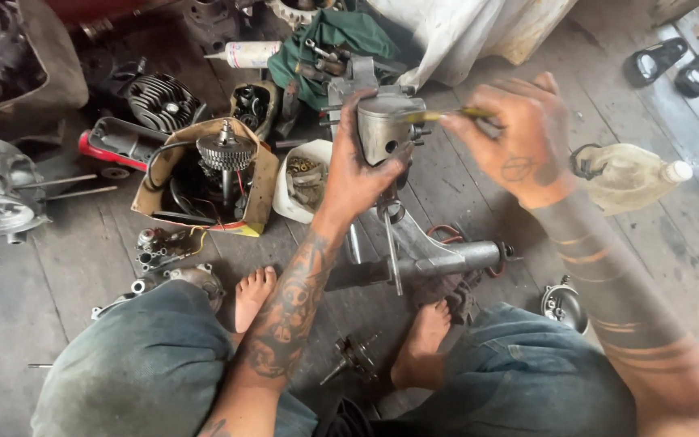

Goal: The person sits on the floor and installs piston rings onto a piston by hand. They then use a brush to apply oil to the piston and a gear component before placing the gear into a box.

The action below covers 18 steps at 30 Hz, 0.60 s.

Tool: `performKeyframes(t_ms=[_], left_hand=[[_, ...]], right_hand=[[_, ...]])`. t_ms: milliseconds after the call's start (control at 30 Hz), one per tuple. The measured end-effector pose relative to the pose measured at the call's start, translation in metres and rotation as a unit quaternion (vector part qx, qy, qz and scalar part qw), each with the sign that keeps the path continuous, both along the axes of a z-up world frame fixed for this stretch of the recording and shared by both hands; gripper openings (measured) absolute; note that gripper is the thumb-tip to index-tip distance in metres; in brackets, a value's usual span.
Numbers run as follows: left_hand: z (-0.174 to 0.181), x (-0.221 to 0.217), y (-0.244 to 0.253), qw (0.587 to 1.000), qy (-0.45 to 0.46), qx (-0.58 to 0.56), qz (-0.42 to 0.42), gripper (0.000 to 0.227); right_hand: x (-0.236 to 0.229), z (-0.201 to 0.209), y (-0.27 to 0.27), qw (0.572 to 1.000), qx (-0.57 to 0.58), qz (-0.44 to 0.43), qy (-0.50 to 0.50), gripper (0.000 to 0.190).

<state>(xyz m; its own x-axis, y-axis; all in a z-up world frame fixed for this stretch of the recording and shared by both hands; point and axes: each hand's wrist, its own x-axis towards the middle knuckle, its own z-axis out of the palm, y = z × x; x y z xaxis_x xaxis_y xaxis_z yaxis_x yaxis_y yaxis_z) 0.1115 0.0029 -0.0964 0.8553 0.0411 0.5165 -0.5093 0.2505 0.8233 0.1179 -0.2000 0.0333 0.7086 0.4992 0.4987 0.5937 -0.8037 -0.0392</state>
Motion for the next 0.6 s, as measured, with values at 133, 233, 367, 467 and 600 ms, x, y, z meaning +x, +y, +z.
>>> performKeyframes(t_ms=[133, 233, 367, 467, 600], left_hand=[[0.003, -0.004, 0.003, 1.0, 0.002, 0.009, 0.006, 0.085], [0.001, -0.001, 0.002, 1.0, 0.0, 0.001, 0.006, 0.085], [-0.002, 0.003, 0.001, 1.0, -0.016, -0.02, -0.017, 0.091], [0.003, -0.002, 0.001, 1.0, 0.0, 0.001, 0.006, 0.084], [-0.002, -0.002, 0.0, 1.0, -0.009, -0.002, -0.006, 0.093]], right_hand=[[-0.002, -0.005, -0.004, 1.0, 0.006, 0.016, 0.006, 0.035], [0.001, -0.005, -0.001, 1.0, -0.006, 0.007, -0.017, 0.036], [0.007, -0.005, 0.003, 0.999, -0.028, 0.026, -0.024, 0.04], [-0.002, -0.004, -0.009, 1.0, 0.008, -0.004, 0.006, 0.035], [-0.012, 0.012, 0.022, 0.998, -0.029, 0.042, -0.048, 0.028]])
